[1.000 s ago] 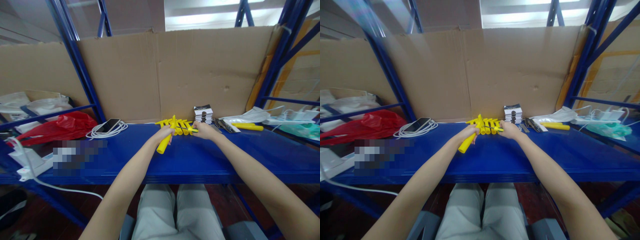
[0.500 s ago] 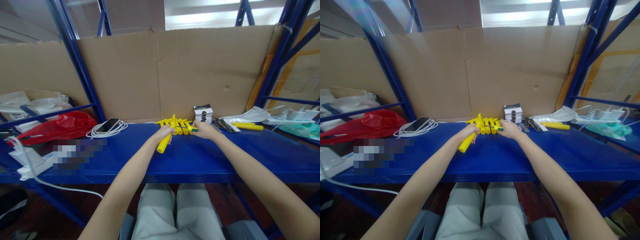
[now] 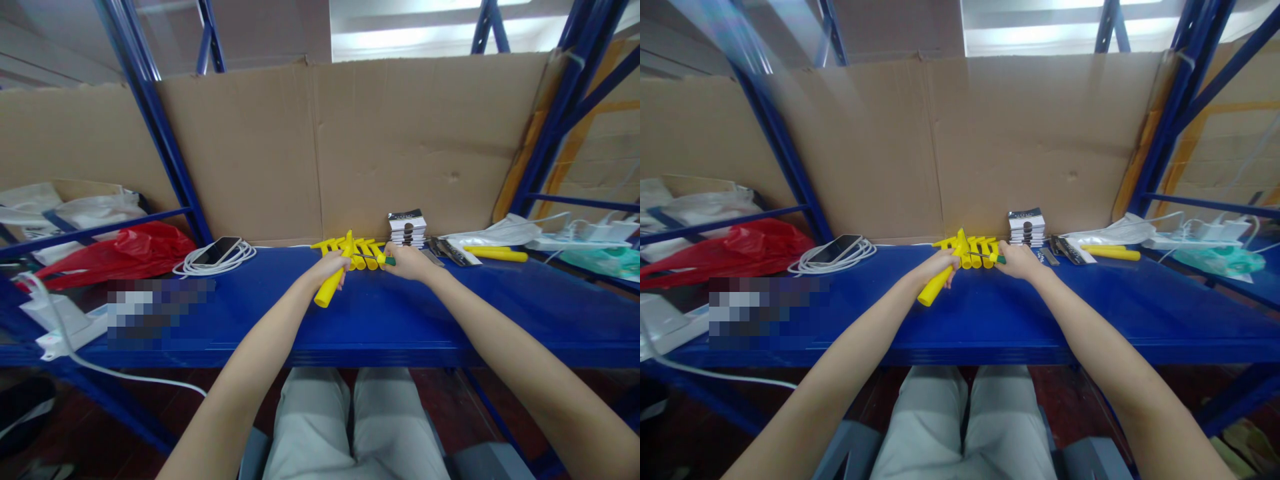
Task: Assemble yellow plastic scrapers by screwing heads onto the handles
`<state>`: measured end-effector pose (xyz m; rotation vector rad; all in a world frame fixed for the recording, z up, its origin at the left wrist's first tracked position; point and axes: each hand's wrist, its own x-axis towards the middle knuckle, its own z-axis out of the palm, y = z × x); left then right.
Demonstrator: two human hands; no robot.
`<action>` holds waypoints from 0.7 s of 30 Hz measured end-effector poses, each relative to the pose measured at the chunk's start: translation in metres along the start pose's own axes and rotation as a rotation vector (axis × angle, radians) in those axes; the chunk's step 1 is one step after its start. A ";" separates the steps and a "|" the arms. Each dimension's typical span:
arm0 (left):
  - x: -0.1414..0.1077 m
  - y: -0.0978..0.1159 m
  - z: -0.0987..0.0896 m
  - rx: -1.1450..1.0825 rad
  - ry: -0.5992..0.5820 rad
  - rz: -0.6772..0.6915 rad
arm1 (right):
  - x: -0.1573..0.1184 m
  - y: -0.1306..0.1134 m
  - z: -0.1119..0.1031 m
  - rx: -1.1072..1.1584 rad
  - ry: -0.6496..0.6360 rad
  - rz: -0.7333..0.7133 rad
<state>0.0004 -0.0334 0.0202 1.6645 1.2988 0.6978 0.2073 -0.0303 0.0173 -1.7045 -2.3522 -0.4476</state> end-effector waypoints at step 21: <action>-0.001 0.000 0.001 -0.011 0.018 0.024 | -0.002 -0.001 -0.004 -0.002 -0.012 -0.002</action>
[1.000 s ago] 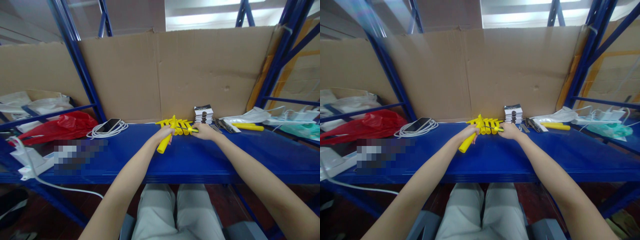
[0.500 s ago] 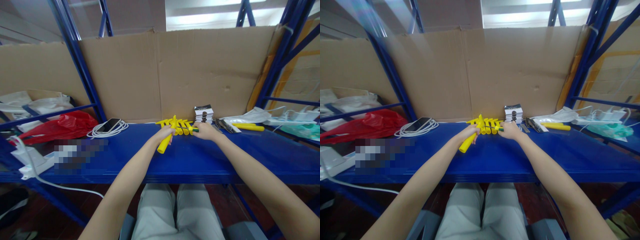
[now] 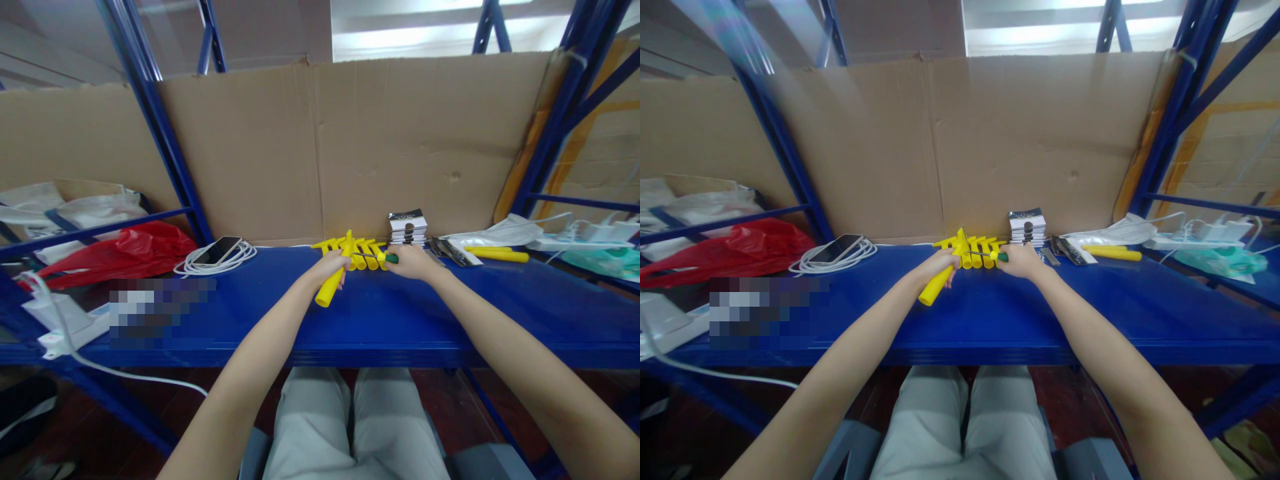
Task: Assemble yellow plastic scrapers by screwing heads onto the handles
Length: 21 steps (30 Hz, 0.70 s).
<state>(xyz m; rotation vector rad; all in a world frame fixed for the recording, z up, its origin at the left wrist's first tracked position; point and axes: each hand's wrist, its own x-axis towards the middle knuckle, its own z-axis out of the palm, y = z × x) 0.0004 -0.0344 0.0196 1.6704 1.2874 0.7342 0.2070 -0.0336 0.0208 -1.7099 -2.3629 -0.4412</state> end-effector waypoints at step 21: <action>0.004 0.000 -0.002 -0.126 0.138 -0.046 | 0.002 0.007 0.002 0.079 0.069 -0.121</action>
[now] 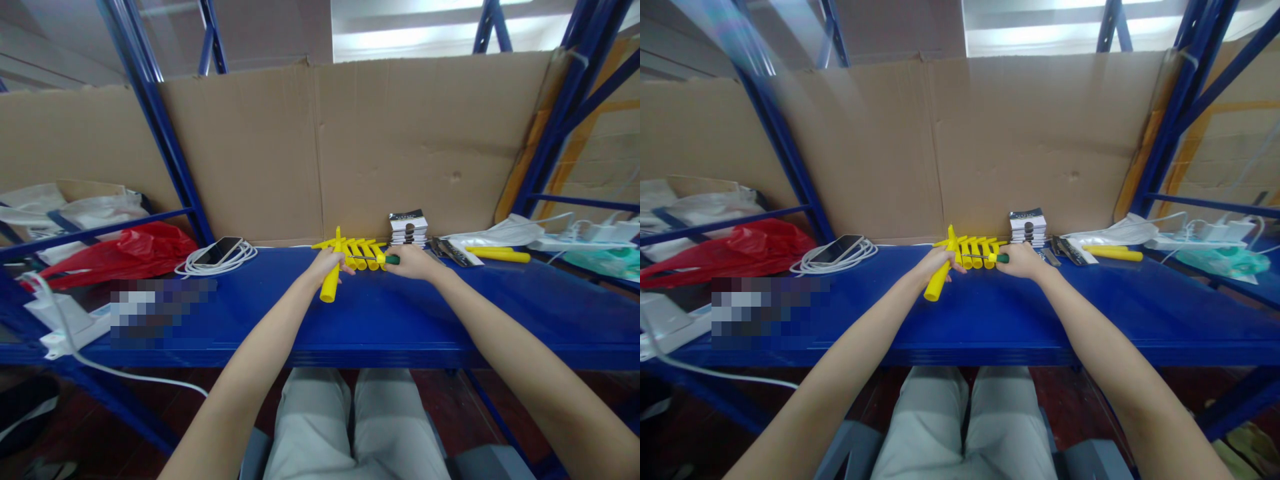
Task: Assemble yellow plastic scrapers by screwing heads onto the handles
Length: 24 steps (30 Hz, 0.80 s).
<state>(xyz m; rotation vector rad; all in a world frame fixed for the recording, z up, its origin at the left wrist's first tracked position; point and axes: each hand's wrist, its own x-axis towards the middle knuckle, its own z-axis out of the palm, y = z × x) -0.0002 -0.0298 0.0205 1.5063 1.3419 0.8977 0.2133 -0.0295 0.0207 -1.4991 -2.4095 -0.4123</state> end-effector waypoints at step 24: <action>0.012 -0.006 -0.004 -0.039 0.007 -0.005 | 0.000 0.000 0.004 0.161 0.002 -0.083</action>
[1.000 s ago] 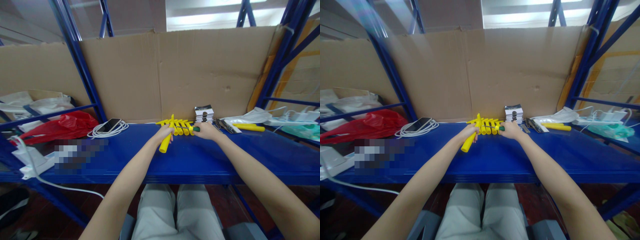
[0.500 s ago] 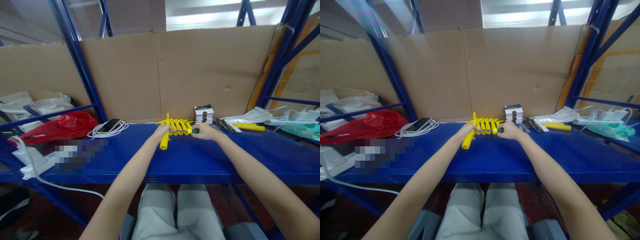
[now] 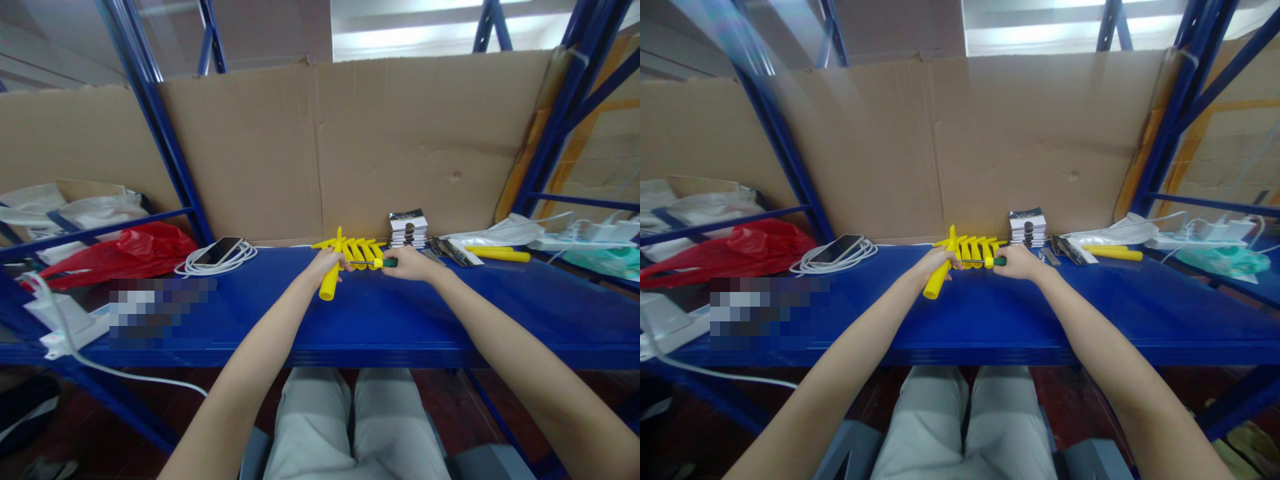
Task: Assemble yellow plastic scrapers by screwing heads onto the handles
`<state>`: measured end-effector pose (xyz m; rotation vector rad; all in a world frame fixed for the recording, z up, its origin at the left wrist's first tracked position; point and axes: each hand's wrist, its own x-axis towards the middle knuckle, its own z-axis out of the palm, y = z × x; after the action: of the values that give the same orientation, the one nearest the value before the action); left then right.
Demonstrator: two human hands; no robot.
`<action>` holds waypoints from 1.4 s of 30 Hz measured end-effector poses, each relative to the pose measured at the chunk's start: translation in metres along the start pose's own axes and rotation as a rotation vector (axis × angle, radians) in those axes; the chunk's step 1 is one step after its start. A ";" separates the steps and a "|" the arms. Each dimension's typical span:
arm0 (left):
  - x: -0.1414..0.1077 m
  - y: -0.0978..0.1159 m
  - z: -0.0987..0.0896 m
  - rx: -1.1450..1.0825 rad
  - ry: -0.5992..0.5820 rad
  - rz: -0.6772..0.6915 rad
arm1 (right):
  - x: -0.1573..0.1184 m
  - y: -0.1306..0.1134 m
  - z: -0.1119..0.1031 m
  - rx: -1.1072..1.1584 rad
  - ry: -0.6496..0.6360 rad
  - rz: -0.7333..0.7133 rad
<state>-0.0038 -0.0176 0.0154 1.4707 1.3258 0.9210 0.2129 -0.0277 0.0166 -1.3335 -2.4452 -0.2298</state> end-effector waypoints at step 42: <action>-0.022 0.007 0.031 -0.009 -0.005 0.061 | 0.012 -0.027 0.030 0.447 0.202 -0.235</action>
<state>0.0244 -0.0436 0.0143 1.5127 1.2772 0.9605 0.1779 -0.0236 -0.0062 -0.7954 -2.2974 0.1174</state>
